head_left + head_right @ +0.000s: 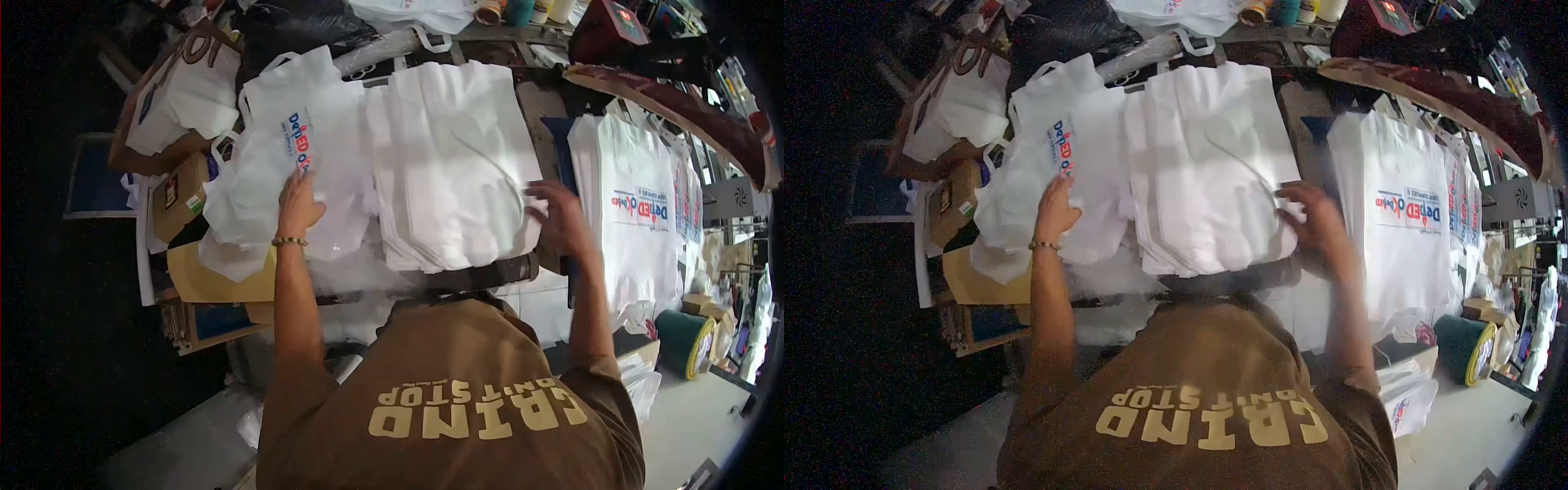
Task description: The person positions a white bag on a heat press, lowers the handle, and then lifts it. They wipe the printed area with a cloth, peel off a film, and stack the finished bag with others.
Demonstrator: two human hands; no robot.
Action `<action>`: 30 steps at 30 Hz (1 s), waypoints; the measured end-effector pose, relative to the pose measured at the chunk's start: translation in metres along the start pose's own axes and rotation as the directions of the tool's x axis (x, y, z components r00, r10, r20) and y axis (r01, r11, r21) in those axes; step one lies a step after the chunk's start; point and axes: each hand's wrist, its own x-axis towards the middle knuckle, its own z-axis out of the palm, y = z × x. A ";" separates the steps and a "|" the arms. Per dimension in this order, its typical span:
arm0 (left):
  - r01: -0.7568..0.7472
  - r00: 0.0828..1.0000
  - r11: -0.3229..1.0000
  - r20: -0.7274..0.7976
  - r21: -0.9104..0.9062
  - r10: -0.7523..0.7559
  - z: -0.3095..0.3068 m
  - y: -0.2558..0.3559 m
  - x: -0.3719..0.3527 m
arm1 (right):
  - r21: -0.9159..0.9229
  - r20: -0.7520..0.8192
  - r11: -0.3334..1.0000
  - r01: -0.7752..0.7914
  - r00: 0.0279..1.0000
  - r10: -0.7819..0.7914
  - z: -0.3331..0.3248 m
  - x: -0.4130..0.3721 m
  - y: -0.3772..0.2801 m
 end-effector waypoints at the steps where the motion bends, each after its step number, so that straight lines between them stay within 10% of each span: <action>1: 0.004 1.000 1.000 -0.007 0.003 -0.004 -0.002 -0.012 0.006 | -0.064 0.017 0.989 0.134 0.991 -0.134 0.019 0.010 -0.016; 3: 0.104 0.947 0.994 0.302 0.029 -0.108 -0.009 -0.031 0.011 | -0.097 0.075 0.963 0.252 0.967 -0.245 0.054 0.020 -0.029; 7: -0.038 0.935 0.987 0.353 0.158 -0.020 -0.003 -0.031 0.003 | -0.221 0.181 0.937 0.271 0.955 -0.234 0.107 0.019 -0.014; 10: 0.166 0.899 0.971 0.378 0.173 -0.221 -0.028 -0.023 0.020 | -0.206 0.116 0.946 0.249 0.967 -0.229 0.113 0.012 -0.012; 16: 0.223 0.810 0.946 0.585 -0.233 -0.047 -0.082 -0.081 0.056 | -0.205 0.160 0.956 0.211 0.971 -0.180 0.105 0.019 -0.016; 23: -0.278 0.943 0.951 0.150 -0.135 0.297 -0.017 -0.095 0.056 | -0.168 0.155 0.963 0.212 0.970 -0.187 0.104 0.022 -0.014; 26: 0.098 0.845 0.979 0.534 -0.178 0.013 0.006 -0.106 0.064 | -0.152 0.157 0.967 0.203 0.971 -0.179 0.106 0.021 -0.011; 28: 0.421 0.883 0.895 0.291 -0.145 -0.368 0.016 -0.153 0.079 | -0.178 0.143 0.963 0.201 0.974 -0.177 0.109 0.018 -0.011; 30: 0.636 0.731 0.647 -0.060 0.421 -0.680 -0.030 -0.095 0.048 | -0.175 0.127 0.961 0.214 0.973 -0.193 0.114 0.015 -0.008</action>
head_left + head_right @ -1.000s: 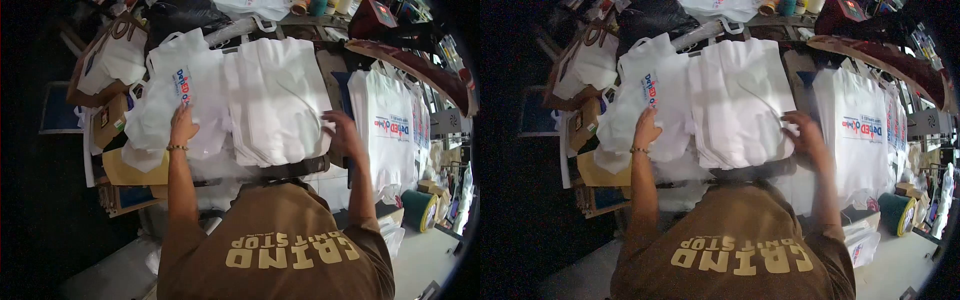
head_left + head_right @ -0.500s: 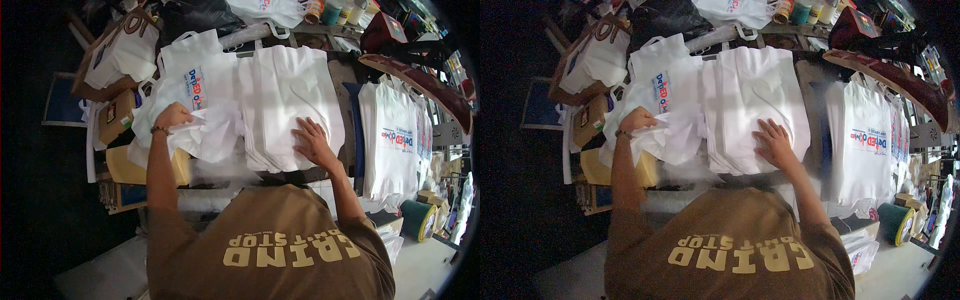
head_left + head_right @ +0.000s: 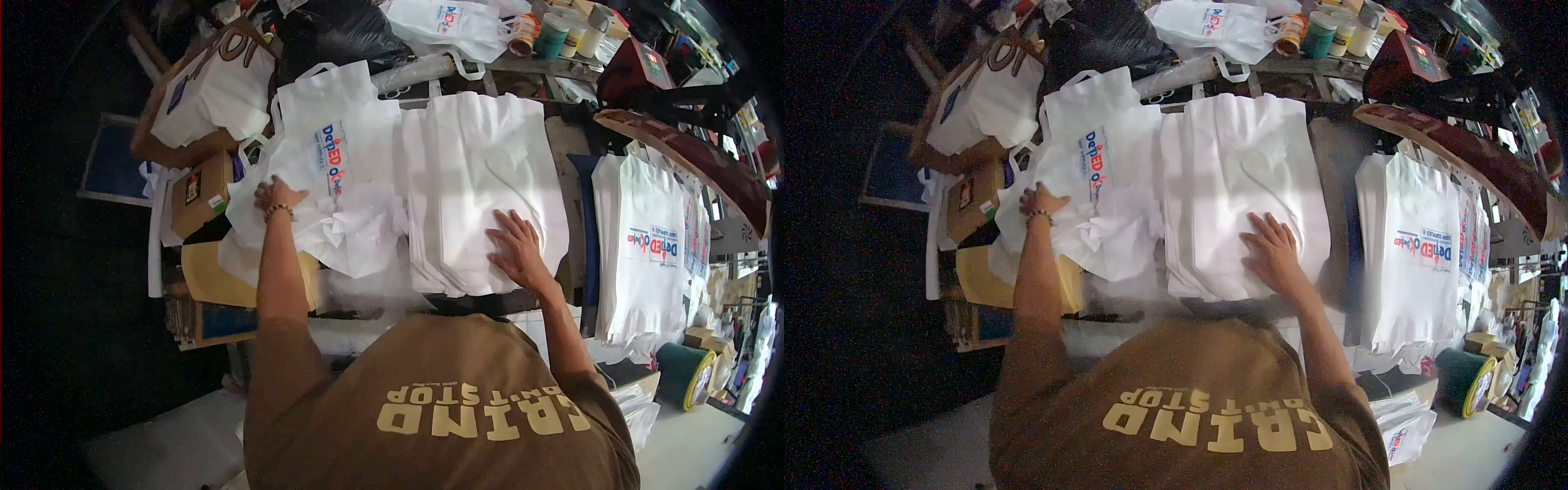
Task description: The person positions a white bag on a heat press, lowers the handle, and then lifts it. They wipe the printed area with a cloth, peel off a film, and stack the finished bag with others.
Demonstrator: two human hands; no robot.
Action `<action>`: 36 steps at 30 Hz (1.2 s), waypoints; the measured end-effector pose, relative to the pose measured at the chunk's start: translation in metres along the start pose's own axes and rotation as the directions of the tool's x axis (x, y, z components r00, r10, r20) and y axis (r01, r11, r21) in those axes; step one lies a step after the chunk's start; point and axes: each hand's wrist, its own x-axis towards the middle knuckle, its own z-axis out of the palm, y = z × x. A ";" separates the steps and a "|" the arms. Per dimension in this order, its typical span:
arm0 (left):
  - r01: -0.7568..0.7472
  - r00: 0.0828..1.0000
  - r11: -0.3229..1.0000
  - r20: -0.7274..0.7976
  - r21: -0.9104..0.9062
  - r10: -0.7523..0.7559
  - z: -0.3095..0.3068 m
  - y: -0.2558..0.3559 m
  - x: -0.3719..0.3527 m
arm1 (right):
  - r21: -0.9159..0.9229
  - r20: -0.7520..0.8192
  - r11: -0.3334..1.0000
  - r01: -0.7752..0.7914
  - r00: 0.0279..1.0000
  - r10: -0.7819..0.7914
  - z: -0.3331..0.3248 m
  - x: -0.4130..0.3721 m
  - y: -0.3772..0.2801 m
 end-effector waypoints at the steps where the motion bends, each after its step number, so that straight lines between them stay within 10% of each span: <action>1: 0.102 0.964 0.992 0.256 -0.079 -0.079 0.027 -0.018 0.032 | 0.001 -0.027 1.000 0.013 1.000 -0.013 0.001 -0.001 0.001; 6: 0.175 0.959 0.935 0.268 -0.308 -0.091 0.043 -0.049 0.057 | -0.021 -0.037 0.999 -0.030 0.999 0.029 -0.008 0.004 -0.014; 10: -0.212 0.975 0.891 -0.151 -0.402 0.164 -0.019 -0.047 0.050 | 0.236 -0.008 0.971 0.028 1.000 -0.027 0.014 0.042 -0.055; 12: -0.498 0.825 0.755 -0.501 -0.426 0.262 -0.015 -0.053 0.084 | 0.330 0.005 0.914 0.235 0.968 -0.251 0.032 0.070 -0.096; 14: -0.336 0.929 0.631 -0.355 -0.699 0.101 -0.078 -0.029 0.053 | 0.362 -0.084 0.871 0.332 0.942 -0.324 0.068 0.100 -0.125; 16: -0.411 0.902 0.609 -0.401 -0.678 0.161 -0.148 -0.016 0.009 | 0.011 -0.113 0.985 0.172 0.979 -0.169 0.128 0.134 -0.124; 19: -0.518 0.805 0.660 -0.570 -0.544 0.162 -0.180 -0.019 -0.002 | 0.063 0.069 0.998 -0.010 0.998 0.005 0.145 0.161 -0.116; 22: -0.601 0.507 0.754 -0.856 -0.267 0.101 -0.169 -0.057 0.055 | 0.058 0.339 0.997 -0.043 0.941 0.020 0.131 0.164 -0.128; 24: -0.475 0.534 0.857 -0.840 -0.201 0.098 -0.225 -0.070 0.018 | 0.002 0.419 0.997 0.073 0.906 -0.067 0.148 0.164 -0.120; 25: -0.694 0.397 0.675 -0.915 -0.251 0.068 -0.244 -0.071 0.003 | -0.016 0.407 0.999 0.039 0.913 -0.029 0.144 0.157 -0.120; 26: -0.435 0.563 0.807 -0.820 -0.399 -0.103 -0.253 -0.085 0.003 | -0.138 0.244 0.980 0.141 0.964 -0.104 0.139 0.147 -0.124; 27: -0.436 0.330 0.898 -0.916 0.065 0.227 -0.249 -0.162 0.071 | -0.276 0.091 0.935 0.224 0.974 -0.206 0.136 0.140 -0.127; 31: -0.406 0.294 0.913 -0.952 -0.047 0.082 -0.407 -0.150 -0.063 | -0.534 -0.039 0.833 0.146 0.980 -0.196 0.195 0.148 -0.100; 32: -0.457 0.271 0.888 -0.959 -0.057 0.078 -0.428 -0.130 -0.084 | -0.387 0.477 0.866 0.317 0.872 -0.106 0.134 0.152 -0.119; 35: -0.696 0.230 0.709 -0.971 -0.116 0.067 -0.464 -0.127 -0.133 | -0.283 0.474 0.913 0.292 0.871 -0.131 0.104 0.153 -0.128; 36: -0.757 0.221 0.640 -0.973 -0.131 0.063 -0.467 -0.124 -0.143 | -0.056 0.211 0.977 0.205 0.959 -0.189 0.102 0.153 -0.130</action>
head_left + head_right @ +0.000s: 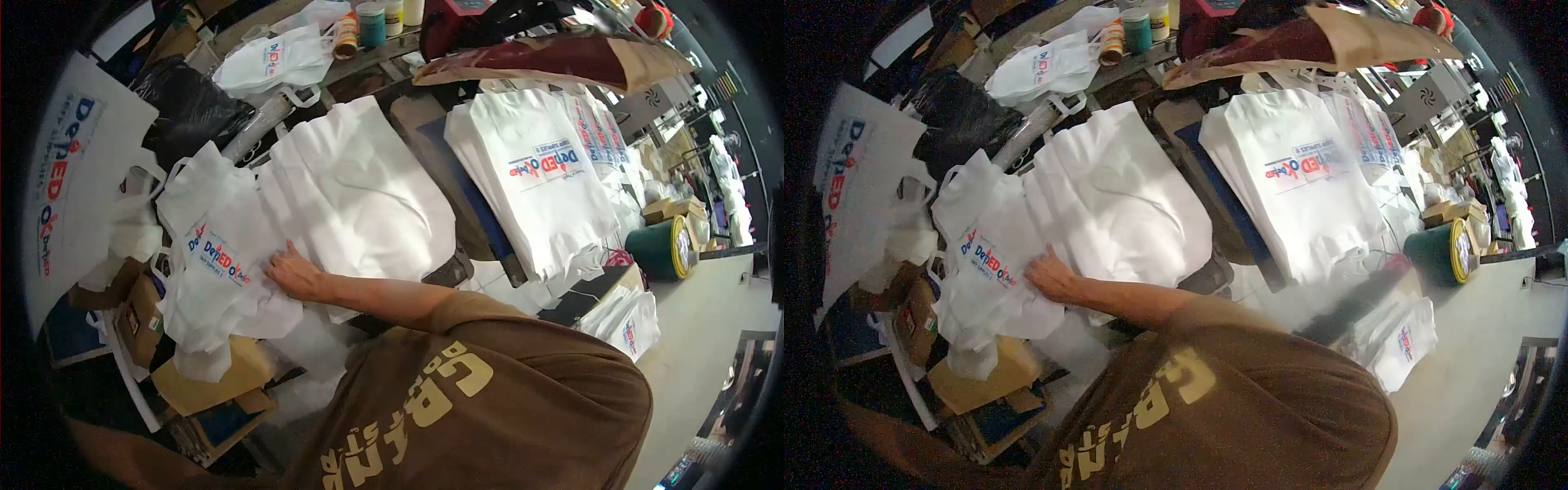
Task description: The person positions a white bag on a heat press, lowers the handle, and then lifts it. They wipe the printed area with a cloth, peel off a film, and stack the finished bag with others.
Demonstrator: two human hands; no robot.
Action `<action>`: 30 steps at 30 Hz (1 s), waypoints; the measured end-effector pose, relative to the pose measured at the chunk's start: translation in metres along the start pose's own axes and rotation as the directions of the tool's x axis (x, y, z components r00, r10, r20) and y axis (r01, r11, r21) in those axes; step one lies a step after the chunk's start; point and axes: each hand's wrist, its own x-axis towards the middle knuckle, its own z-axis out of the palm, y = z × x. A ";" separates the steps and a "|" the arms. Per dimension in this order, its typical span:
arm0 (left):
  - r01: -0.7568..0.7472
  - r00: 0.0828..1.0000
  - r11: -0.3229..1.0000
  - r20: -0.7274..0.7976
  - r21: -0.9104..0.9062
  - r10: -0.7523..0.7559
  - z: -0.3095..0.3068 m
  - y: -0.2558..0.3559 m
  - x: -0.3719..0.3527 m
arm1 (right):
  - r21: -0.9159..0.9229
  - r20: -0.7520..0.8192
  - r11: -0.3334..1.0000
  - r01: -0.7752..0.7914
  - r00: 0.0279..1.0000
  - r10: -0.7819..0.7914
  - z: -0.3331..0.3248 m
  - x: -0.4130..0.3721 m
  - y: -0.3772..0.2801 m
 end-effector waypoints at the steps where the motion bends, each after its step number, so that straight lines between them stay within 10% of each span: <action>1: -0.001 1.000 1.000 -0.001 -0.007 0.001 0.000 0.008 -0.002 | 0.247 -0.279 0.969 0.026 0.959 0.045 -0.005 -0.002 0.000; 4: -0.038 0.978 0.984 -0.195 0.175 0.072 0.000 0.025 -0.004 | 0.588 -0.571 0.767 0.255 0.803 0.171 -0.075 -0.028 0.006; 6: -0.161 0.983 0.979 0.105 0.124 0.148 -0.014 0.026 -0.003 | 0.605 -0.706 0.646 0.465 0.688 0.167 -0.129 -0.062 0.024; 8: -0.126 0.991 0.989 0.041 0.071 0.124 -0.012 0.031 -0.017 | 0.926 -0.375 0.186 0.327 0.844 0.383 -0.182 -0.124 0.040; 10: 0.018 1.000 0.995 -0.020 0.097 -0.016 -0.011 0.013 -0.030 | 0.907 -0.384 0.347 0.239 0.809 0.445 -0.226 -0.196 0.060; 17: 0.029 0.946 0.993 0.323 -0.117 0.010 -0.008 0.036 -0.044 | 0.967 -0.244 0.081 0.240 0.798 0.551 -0.269 -0.346 0.112; 19: 0.350 0.929 0.883 0.239 -0.313 -0.283 0.028 0.068 -0.062 | 0.954 -0.271 0.250 0.166 0.836 0.477 -0.268 -0.319 0.127; 22: 0.313 0.867 0.884 0.484 -0.347 -0.117 0.040 0.059 -0.056 | 0.673 -0.410 0.737 0.066 0.863 0.297 -0.263 -0.251 0.130; 23: 0.317 0.870 0.884 0.477 -0.343 -0.127 0.042 0.055 -0.064 | 0.806 -0.421 0.548 0.223 0.867 0.266 -0.249 -0.219 0.130; 24: 0.329 0.868 0.900 0.467 -0.286 -0.169 0.049 0.044 -0.074 | 0.654 -0.480 0.737 0.172 0.847 0.229 -0.253 -0.196 0.120; 25: 0.345 0.865 0.911 0.454 -0.224 -0.215 0.055 0.028 -0.086 | 0.109 -0.622 0.957 0.268 0.770 -0.145 -0.244 -0.160 0.138; 26: 0.361 0.859 0.919 0.440 -0.159 -0.262 0.060 0.010 -0.098 | -0.322 -0.652 0.918 0.233 0.648 -0.393 -0.255 -0.149 0.118; 30: 0.313 0.830 0.950 0.488 -0.009 -0.269 0.046 -0.020 -0.116 | -0.679 -0.417 0.734 0.020 0.812 -0.408 -0.222 -0.087 0.170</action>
